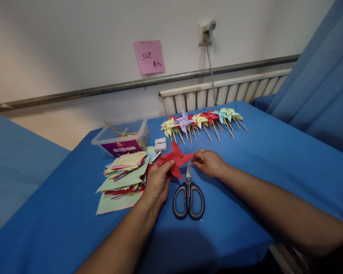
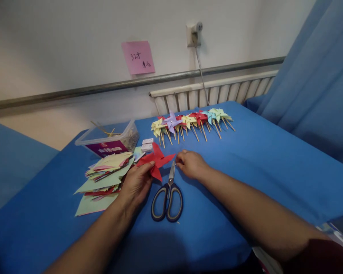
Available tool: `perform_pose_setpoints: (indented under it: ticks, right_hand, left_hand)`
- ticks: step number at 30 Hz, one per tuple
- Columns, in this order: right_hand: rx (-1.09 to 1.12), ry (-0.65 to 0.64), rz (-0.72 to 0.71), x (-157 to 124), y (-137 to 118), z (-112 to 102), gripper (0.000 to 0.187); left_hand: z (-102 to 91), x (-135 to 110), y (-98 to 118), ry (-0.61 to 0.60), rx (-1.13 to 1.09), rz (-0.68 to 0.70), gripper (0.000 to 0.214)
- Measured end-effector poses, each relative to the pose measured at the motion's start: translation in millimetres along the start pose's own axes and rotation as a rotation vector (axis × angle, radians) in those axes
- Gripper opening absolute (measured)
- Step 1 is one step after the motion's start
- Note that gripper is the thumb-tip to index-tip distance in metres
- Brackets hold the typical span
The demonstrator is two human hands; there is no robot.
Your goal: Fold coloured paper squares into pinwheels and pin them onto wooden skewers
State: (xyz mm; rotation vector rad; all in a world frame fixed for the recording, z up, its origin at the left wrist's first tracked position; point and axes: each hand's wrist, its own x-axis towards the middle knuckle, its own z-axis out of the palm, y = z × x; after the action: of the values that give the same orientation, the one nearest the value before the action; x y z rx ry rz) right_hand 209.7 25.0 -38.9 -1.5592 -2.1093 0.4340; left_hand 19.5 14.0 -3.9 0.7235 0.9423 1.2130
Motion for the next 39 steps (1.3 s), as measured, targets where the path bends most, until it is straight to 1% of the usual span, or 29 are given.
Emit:
perform_pose_setpoints:
  ticks: [6, 10, 12, 15, 17, 21, 24, 29, 32, 35, 39]
  right_hand:
    - [-0.159, -0.066, -0.061, 1, -6, 5, 0.014]
    - [-0.181, -0.069, -0.059, 2, -5, 5, 0.016]
    - [-0.132, -0.084, -0.040, 3, -3, 6, 0.016]
    - [0.045, -0.148, -0.047, 4, 2, 8, 0.014]
    - [0.142, -0.165, -0.046, 4, 5, 9, 0.011]
    - [0.200, -0.103, 0.005, 4, 10, 11, 0.004]
    - [0.212, -0.090, 0.007, 5, 11, 10, 0.004]
    - [0.147, -0.059, 0.012, 3, 10, 3, 0.006]
    - [0.122, -0.046, -0.025, -2, 5, 0, 0.004]
    - [0.072, -0.072, -0.063, -6, -1, 0, 0.005]
    - [-0.038, -0.122, -0.073, -6, -6, -3, 0.007]
  left_hand:
    - [-1.7, 2, 0, 0.009, -0.005, 0.002, 0.020]
    - [-2.7, 3, -1, 0.014, 0.006, -0.005, 0.022]
    - [-2.1, 3, -1, 0.013, 0.007, -0.006, 0.022]
    - [-0.3, 2, 1, 0.010, 0.002, 0.002, 0.019]
    - [1.1, 1, 2, 0.008, 0.005, 0.000, 0.018]
    - [2.7, 0, 2, 0.023, 0.005, -0.005, 0.020]
    - [2.6, 1, 1, 0.020, 0.008, -0.019, 0.022]
    - [2.7, 1, 2, 0.022, 0.020, -0.020, 0.022]
    - [3.1, 0, 2, 0.034, 0.024, -0.010, 0.021]
    - [2.2, 1, 2, 0.025, 0.022, -0.013, 0.020]
    - [0.4, 2, 0, 0.002, 0.027, -0.016, 0.020]
